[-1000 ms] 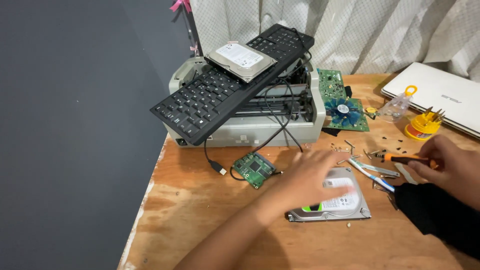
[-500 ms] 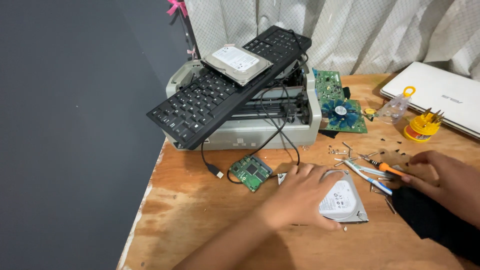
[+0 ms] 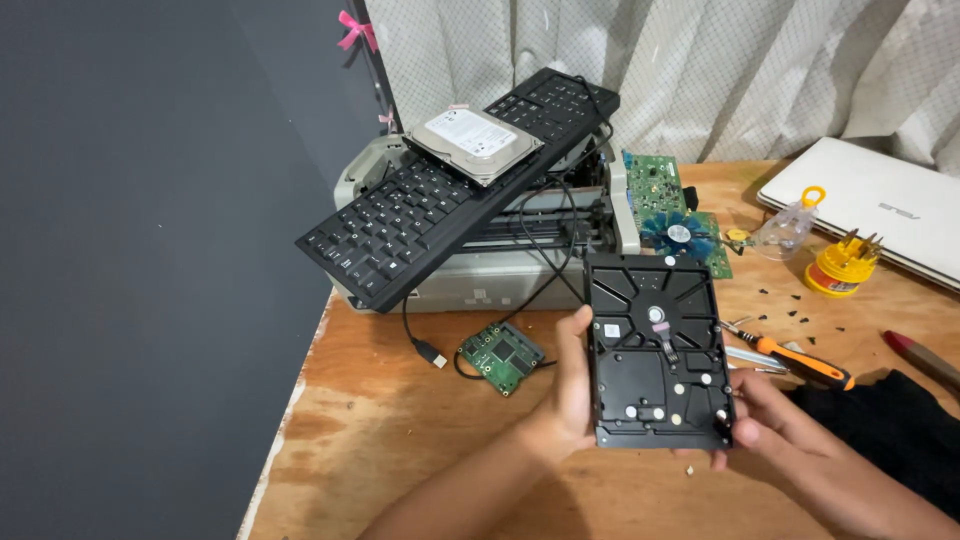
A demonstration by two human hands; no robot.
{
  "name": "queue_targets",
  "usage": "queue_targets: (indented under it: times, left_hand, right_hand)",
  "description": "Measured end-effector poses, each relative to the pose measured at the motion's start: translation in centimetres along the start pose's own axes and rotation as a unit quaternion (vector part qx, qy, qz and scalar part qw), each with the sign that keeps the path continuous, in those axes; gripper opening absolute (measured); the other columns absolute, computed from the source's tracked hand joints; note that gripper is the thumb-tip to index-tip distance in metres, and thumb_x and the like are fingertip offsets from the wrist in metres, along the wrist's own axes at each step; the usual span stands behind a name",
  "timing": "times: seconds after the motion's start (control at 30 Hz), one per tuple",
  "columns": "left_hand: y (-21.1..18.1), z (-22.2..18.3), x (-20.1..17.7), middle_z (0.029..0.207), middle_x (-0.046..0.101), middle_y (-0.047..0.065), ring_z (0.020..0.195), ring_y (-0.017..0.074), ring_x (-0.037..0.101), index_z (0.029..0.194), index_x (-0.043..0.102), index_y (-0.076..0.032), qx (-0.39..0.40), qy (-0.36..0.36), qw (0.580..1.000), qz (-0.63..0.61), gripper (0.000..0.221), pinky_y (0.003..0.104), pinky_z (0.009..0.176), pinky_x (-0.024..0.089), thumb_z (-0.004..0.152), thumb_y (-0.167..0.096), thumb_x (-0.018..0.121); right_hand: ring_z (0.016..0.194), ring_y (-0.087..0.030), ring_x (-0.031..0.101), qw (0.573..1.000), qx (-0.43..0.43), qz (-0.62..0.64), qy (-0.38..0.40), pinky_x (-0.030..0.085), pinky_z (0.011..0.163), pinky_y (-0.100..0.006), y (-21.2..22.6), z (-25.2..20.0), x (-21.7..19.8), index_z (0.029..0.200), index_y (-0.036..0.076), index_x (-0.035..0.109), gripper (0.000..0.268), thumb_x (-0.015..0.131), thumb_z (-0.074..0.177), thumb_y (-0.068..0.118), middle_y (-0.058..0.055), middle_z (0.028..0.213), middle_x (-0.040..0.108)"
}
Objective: Removing screws from a hard drive and detaching the PCB using a screwdriver
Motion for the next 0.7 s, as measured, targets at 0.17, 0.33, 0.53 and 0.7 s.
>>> queue_targets:
  times: [0.17,0.33,0.53,0.7]
  left_hand:
    - [0.1,-1.0,3.6,0.133,0.063,0.025,0.115,0.0387,0.061,0.14,0.058,-0.005,0.016,0.15,0.988,-0.022,0.096,0.054,0.079,0.054,0.099,-0.083,0.02]
    - [0.5,-1.1,4.4,0.134,0.063,0.023,0.117,0.0395,0.061,0.143,0.057,-0.006,0.005,0.172,0.981,-0.09,0.089,0.06,0.088,0.052,0.099,-0.078,0.031]
    - [0.4,-0.4,3.9,0.134,0.064,0.024,0.118,0.0365,0.062,0.14,0.059,-0.004,0.051,0.107,0.99,-0.079,0.086,0.049,0.095,0.051,0.097,-0.072,0.028]
    - [-6.1,-1.5,3.6,0.126,0.065,0.019,0.123,0.0304,0.058,0.138,0.052,-0.006,0.208,-0.029,0.977,-0.018,0.064,0.046,0.106,0.045,0.099,-0.053,0.031]
  right_hand:
    - [0.087,-0.027,0.074,0.998,0.025,0.037,-0.033,0.055,0.089,-0.036,-1.6,0.8,-0.5,0.147,0.012,0.06,0.061,0.062,0.088,0.026,-0.014,0.109,0.076]
    - [0.097,-0.026,0.072,0.996,0.027,0.079,-0.043,0.062,0.085,-0.043,-0.7,0.8,-0.1,0.15,0.011,0.057,0.066,0.062,0.085,0.021,-0.013,0.122,0.077]
    - [0.114,-0.024,0.067,0.992,0.06,0.099,-0.057,0.054,0.098,-0.043,0.9,0.4,0.3,0.154,0.013,0.051,0.078,0.065,0.078,0.013,-0.01,0.138,0.072]
    - [0.097,-0.043,0.065,0.956,0.02,0.208,-0.207,0.053,0.086,-0.057,-0.7,1.1,-5.6,0.137,-0.002,0.056,0.042,0.054,0.095,-0.007,-0.031,0.111,0.067]
Point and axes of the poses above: each hand's wrist, its own z-axis towards the middle knuckle, its own x-axis out of the palm, y = z × x, the point moved 10 cm from there along z, towards the middle knuckle
